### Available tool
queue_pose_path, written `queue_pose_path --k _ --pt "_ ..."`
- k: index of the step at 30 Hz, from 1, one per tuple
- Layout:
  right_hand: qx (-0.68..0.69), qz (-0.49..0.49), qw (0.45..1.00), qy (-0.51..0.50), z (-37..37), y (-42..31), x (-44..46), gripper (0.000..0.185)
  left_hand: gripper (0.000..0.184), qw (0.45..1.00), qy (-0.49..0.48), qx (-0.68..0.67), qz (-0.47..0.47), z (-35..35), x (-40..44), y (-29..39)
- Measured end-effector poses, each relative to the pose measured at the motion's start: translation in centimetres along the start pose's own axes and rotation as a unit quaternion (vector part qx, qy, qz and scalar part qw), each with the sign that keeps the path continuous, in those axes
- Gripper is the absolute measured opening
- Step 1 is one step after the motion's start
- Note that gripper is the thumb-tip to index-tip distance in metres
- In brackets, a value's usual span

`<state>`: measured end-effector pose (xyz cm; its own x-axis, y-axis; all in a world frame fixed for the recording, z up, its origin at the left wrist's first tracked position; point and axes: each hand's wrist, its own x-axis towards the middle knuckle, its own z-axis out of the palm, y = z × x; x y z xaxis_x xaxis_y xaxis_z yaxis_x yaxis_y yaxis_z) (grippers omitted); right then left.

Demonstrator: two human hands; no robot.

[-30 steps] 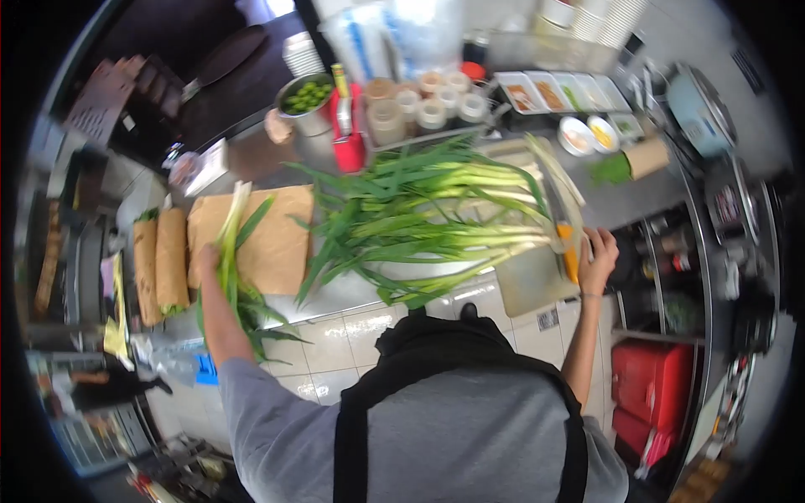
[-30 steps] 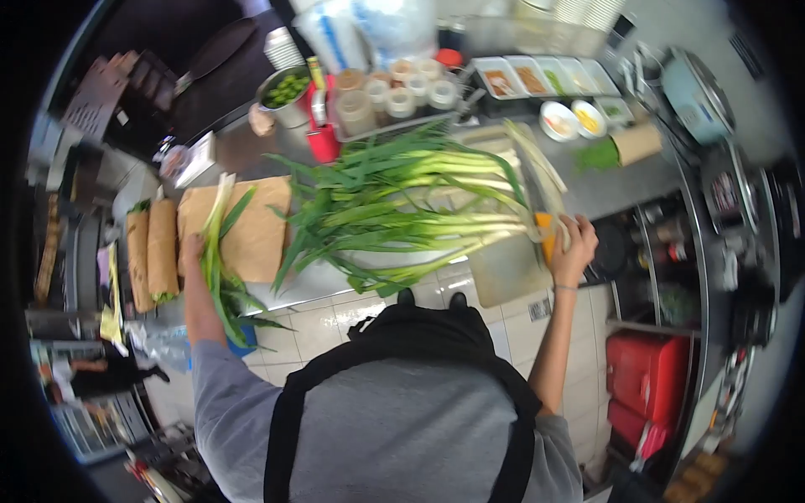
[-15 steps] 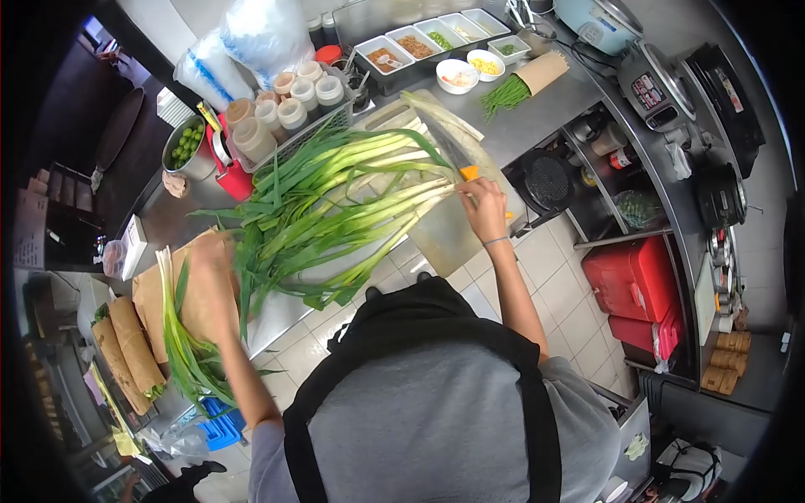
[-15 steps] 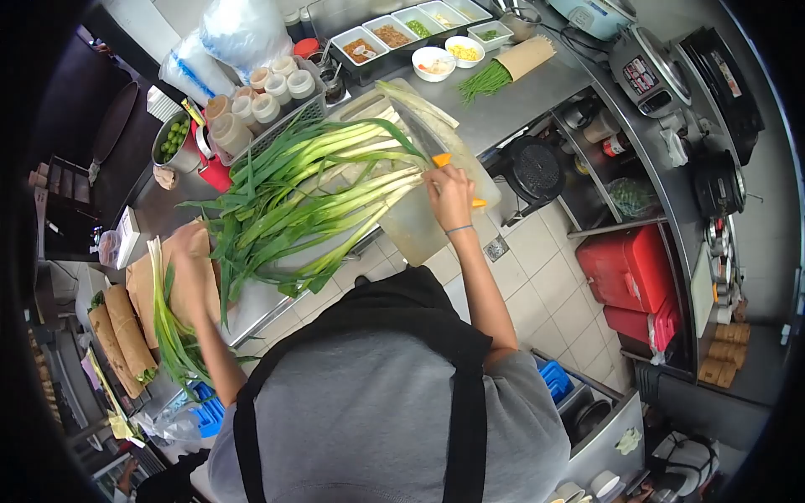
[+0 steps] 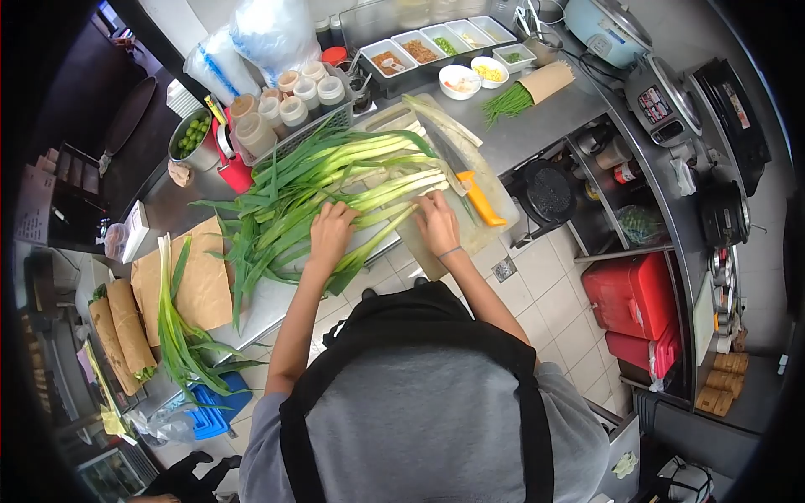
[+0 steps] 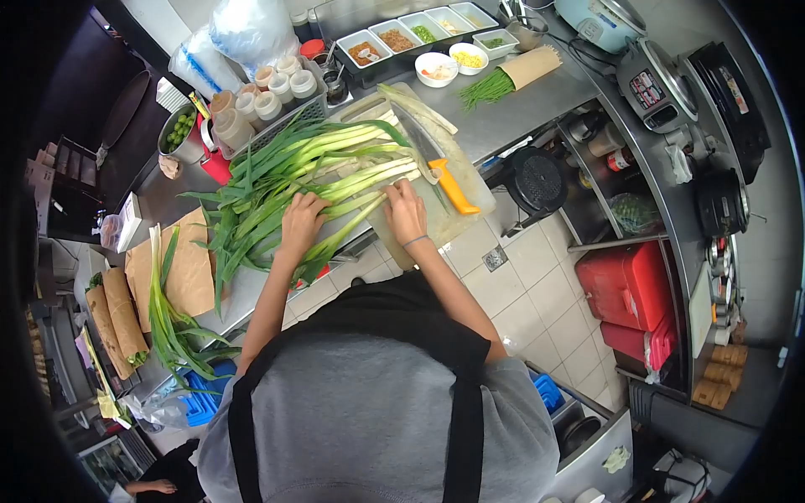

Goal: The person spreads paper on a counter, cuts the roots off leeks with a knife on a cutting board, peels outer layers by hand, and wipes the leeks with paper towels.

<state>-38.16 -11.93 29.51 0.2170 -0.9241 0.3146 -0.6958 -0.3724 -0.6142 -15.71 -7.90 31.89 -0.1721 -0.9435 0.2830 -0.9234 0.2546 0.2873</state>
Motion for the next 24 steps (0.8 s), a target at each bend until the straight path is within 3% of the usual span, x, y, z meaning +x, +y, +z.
queue_pose_path --k 3,9,12,15,18,21,24 --pt "-0.078 -0.030 0.996 -0.044 -0.4 0.2 1.3 0.023 0.024 1.000 0.001 -0.015 -0.006 -0.1 -0.2 0.3" --pt "-0.026 -0.075 0.990 -0.119 0.6 1.9 3.9 0.006 0.046 1.000 -0.005 -0.002 -0.022 -0.3 -3.1 4.0" --pt "-0.047 -0.066 0.988 -0.128 1.7 1.8 4.9 0.006 0.051 0.999 0.018 0.030 -0.038 1.0 -3.6 4.4" --pt "-0.059 0.010 0.986 -0.158 1.3 0.9 6.2 0.008 0.051 0.998 0.004 0.040 -0.052 1.1 -3.7 4.7" --pt "-0.101 0.012 0.985 -0.141 -0.1 -0.7 7.4 0.014 0.045 0.998 -0.012 0.051 -0.032 1.4 -3.7 4.3" --pt "-0.177 -0.026 0.984 -0.006 0.3 -0.8 9.2 0.011 0.035 0.998 -0.010 0.043 -0.041 1.6 -3.7 4.2" --pt "-0.233 -0.003 0.972 -0.005 0.6 0.1 11.6 0.011 0.028 0.998 -0.006 0.040 -0.050 1.0 -3.9 4.0"
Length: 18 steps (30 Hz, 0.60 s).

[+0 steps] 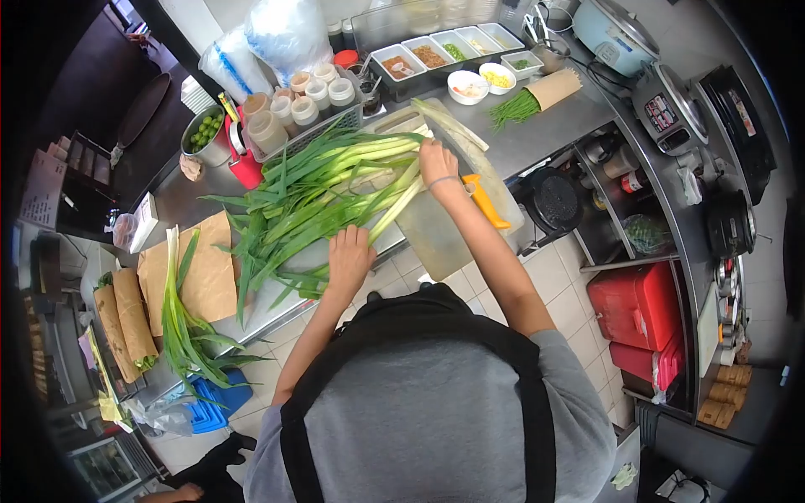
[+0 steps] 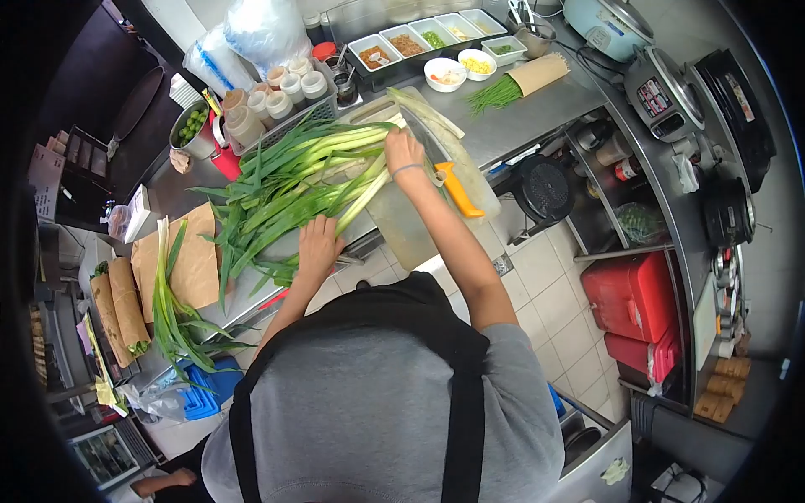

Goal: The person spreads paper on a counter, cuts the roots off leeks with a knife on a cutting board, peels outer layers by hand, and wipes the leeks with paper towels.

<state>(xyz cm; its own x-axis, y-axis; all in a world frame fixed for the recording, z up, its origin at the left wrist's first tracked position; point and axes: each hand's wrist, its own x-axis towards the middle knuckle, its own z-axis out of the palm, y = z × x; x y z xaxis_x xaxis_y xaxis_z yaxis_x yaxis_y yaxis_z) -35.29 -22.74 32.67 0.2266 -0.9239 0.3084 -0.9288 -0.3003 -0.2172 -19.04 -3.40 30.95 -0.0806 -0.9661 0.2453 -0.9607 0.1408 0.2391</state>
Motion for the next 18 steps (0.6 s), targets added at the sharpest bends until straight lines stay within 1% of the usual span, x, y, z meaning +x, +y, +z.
queue_pose_path --k 2,4,7,10,11,14,16,17,18 --pt "0.005 0.029 0.999 -0.020 0.5 0.7 1.6 0.013 0.025 0.999 0.025 0.014 0.024 -0.7 -0.4 -0.2" --pt "0.029 0.063 0.996 -0.050 0.6 1.3 2.8 0.015 0.024 0.999 0.024 0.012 0.028 -0.9 -1.1 -0.6" --pt "0.025 0.060 0.997 -0.048 1.1 1.7 3.5 0.017 0.023 0.999 0.024 0.006 0.027 -1.3 -1.6 -0.9" --pt "0.024 0.092 0.995 -0.014 2.6 2.8 4.5 0.019 0.024 1.000 0.019 -0.005 0.018 -1.7 -2.4 -1.6" --pt "0.026 0.092 0.995 -0.026 2.1 3.2 5.0 0.018 0.024 1.000 0.016 -0.008 0.013 -2.0 -2.8 -2.0" --pt "0.021 0.083 0.995 -0.059 0.9 4.1 5.5 0.017 0.024 0.997 0.018 -0.064 0.032 -3.2 -3.2 -2.7" --pt "0.001 0.061 0.995 -0.073 0.3 3.8 5.5 0.017 0.020 0.991 0.006 -0.130 -0.006 -5.5 -1.8 -2.5" --pt "0.010 0.066 0.995 -0.074 0.2 3.7 5.3 0.017 0.019 0.987 0.002 -0.161 -0.025 -7.2 -1.0 -2.4" --pt "0.019 0.070 0.995 -0.073 0.2 3.9 4.9 0.018 0.017 0.969 -0.003 -0.239 -0.056 -9.0 -0.3 -2.5"
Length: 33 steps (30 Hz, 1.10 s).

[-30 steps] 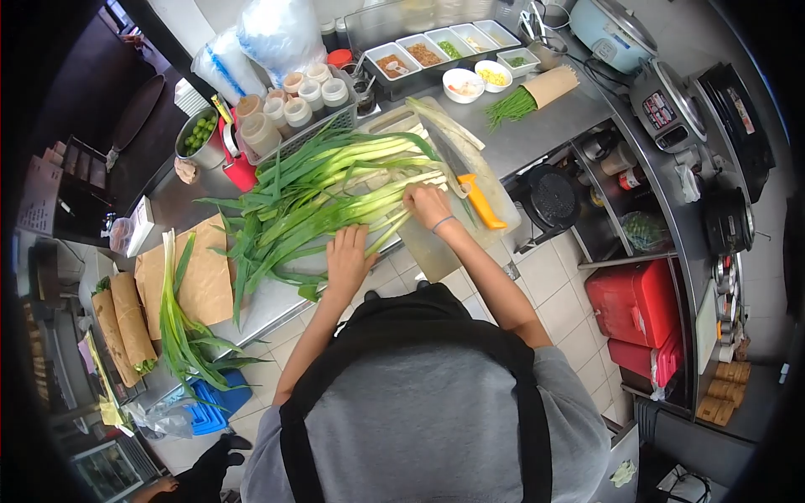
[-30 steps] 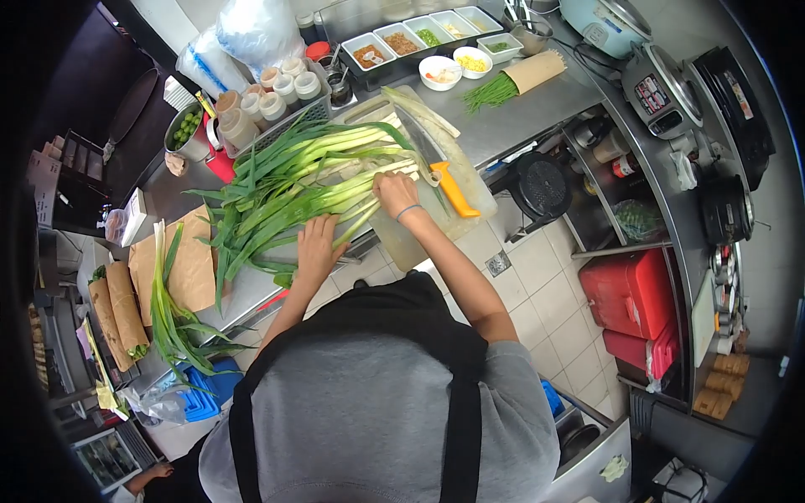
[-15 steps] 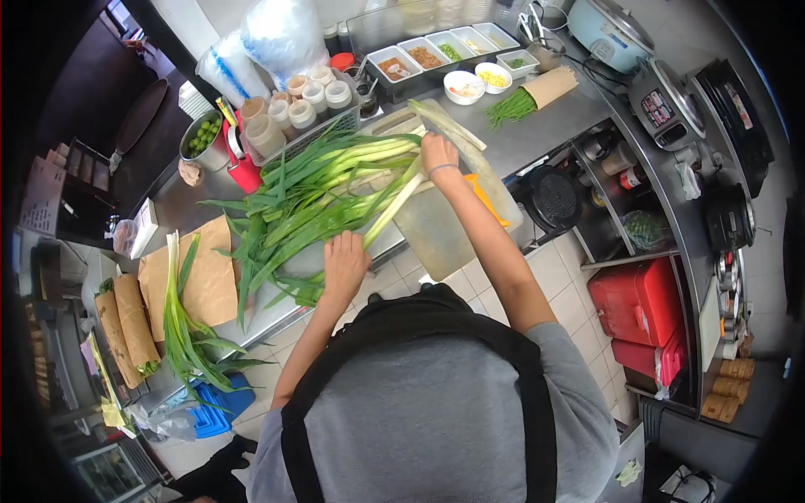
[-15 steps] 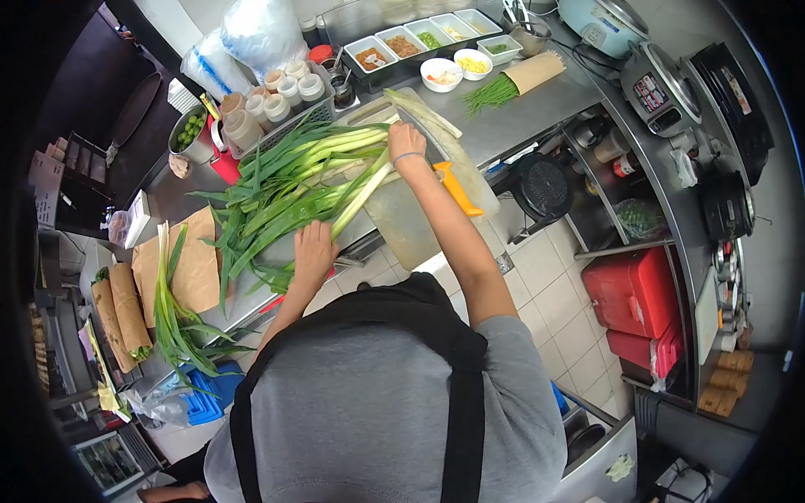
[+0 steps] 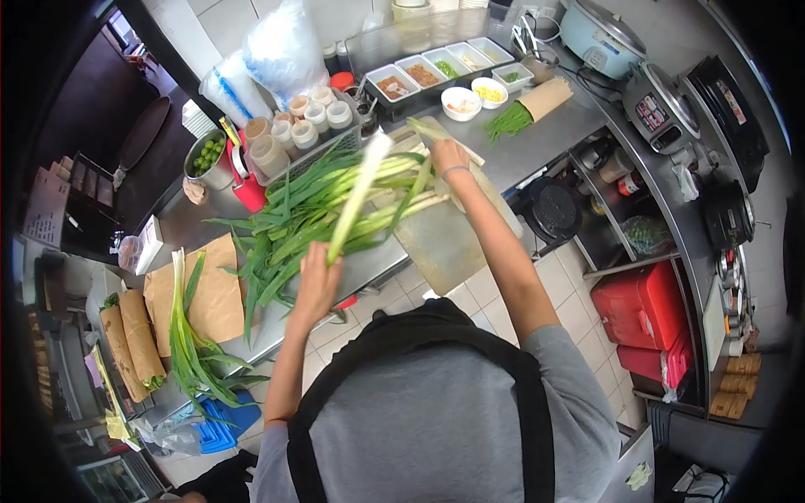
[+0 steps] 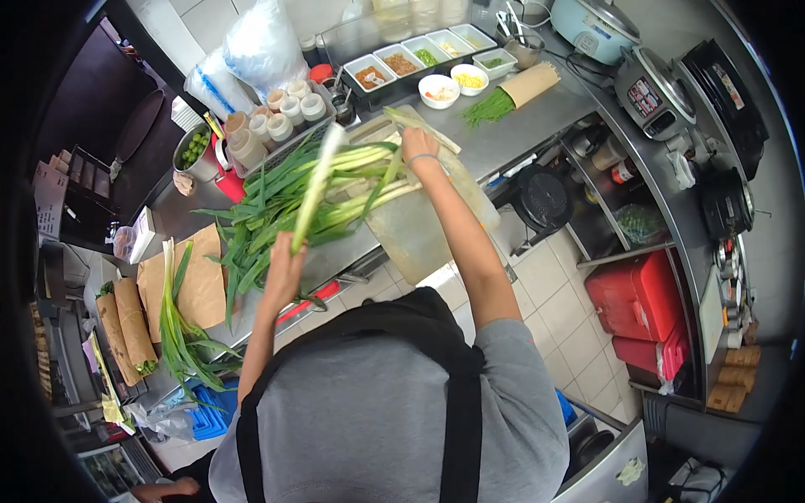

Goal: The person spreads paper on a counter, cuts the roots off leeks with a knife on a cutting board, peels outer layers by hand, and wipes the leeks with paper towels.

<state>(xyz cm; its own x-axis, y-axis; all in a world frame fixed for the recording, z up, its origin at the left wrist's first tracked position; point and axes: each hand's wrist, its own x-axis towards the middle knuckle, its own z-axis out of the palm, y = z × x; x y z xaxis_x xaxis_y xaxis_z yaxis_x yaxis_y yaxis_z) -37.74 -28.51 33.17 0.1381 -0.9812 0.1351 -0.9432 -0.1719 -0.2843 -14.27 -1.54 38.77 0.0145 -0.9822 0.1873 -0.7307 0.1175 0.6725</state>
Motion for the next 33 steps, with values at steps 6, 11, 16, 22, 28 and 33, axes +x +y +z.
queue_pose_path --k 6,11,16,22,28,33 --pt "-0.030 -0.026 0.999 0.023 -0.9 0.2 -3.5 0.020 0.020 0.927 0.072 -0.365 0.053 -10.9 2.7 6.1" --pt "0.031 -0.049 0.995 0.080 -0.7 0.9 -5.0 0.037 0.024 0.862 0.152 -0.459 0.151 -20.9 0.1 9.2" --pt "0.069 -0.061 0.994 0.056 -0.5 1.8 -5.8 0.038 0.030 0.855 0.305 -0.398 0.136 -28.3 -7.1 9.5" --pt "0.110 -0.073 0.987 0.094 -0.2 3.5 -7.4 0.043 0.035 0.879 0.432 0.048 -0.194 -31.3 -13.4 5.0" --pt "0.092 -0.046 0.987 0.120 -2.7 3.2 -9.4 0.045 0.020 0.754 0.205 0.547 -0.301 -25.9 -12.6 -15.9" --pt "0.076 -0.031 0.984 0.158 -4.4 3.0 -10.5 0.042 0.010 0.595 0.217 0.734 -0.244 -18.1 -11.8 -32.2"
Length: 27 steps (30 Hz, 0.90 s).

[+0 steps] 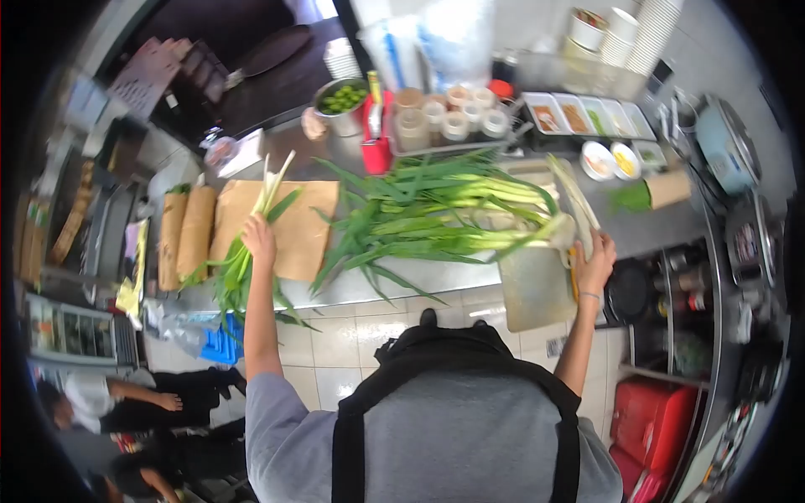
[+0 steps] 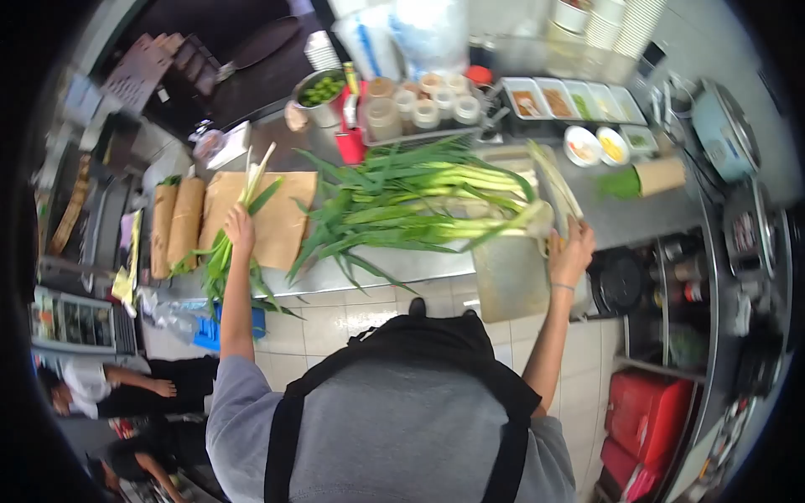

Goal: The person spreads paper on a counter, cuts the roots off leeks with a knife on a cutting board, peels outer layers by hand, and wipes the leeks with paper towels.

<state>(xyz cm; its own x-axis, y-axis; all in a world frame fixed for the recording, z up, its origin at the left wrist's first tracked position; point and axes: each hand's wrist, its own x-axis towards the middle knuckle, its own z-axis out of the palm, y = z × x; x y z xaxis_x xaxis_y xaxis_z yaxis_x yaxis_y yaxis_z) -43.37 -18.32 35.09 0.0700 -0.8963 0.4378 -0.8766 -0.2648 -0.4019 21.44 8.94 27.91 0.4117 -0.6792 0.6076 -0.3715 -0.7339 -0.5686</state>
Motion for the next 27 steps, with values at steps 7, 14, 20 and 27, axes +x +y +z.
queue_pose_path --k 7,14,20,27 --pt "0.027 -0.011 1.000 0.002 -1.6 -1.3 -0.7 0.031 0.025 0.965 -0.249 -0.088 0.004 2.8 -3.5 3.2" --pt "0.032 -0.025 0.999 -0.012 1.1 -1.5 -1.6 0.022 0.054 0.929 -0.334 -0.157 -0.005 -1.7 -2.2 2.2" --pt "0.031 -0.069 0.996 -0.054 2.2 -1.7 -2.4 0.024 0.058 0.942 -0.276 -0.189 -0.028 -5.1 -2.1 2.5" --pt "-0.094 0.091 0.991 -0.001 3.3 2.4 0.6 0.026 0.026 0.749 -0.016 -0.650 0.125 -29.7 2.8 13.0"
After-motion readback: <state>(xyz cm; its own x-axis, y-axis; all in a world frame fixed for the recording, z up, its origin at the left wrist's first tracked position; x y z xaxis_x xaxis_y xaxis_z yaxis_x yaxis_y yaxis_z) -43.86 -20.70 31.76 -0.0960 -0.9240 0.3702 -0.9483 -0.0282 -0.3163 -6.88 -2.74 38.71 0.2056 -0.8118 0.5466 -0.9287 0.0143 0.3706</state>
